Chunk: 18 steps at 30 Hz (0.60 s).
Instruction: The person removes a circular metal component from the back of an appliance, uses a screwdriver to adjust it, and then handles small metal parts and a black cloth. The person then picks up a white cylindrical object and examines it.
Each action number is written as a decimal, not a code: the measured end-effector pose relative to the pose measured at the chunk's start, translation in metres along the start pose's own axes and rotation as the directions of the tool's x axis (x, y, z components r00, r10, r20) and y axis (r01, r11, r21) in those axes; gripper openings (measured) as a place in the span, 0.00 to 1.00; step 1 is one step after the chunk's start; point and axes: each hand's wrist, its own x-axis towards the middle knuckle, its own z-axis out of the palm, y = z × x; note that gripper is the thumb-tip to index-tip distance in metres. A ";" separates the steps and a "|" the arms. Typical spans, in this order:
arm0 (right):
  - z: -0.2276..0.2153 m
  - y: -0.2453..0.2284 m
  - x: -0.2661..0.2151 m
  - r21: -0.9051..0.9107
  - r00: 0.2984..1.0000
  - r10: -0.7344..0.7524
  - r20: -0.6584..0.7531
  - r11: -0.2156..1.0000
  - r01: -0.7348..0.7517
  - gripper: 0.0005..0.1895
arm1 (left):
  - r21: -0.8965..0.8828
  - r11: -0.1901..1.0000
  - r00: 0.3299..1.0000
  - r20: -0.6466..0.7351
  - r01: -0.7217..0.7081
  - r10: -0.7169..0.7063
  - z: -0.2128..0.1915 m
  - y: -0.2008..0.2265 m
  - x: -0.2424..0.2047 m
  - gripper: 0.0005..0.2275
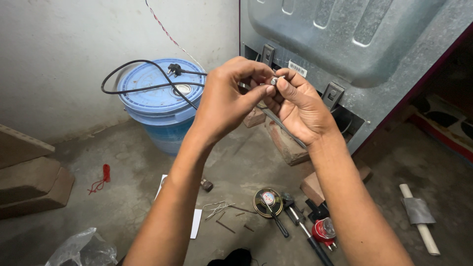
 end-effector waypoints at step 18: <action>-0.003 -0.003 0.000 -0.156 0.999 -0.040 0.006 0.987 0.041 0.12 | 0.137 0.986 0.995 -0.031 -0.094 0.099 0.003 0.002 -0.001 0.07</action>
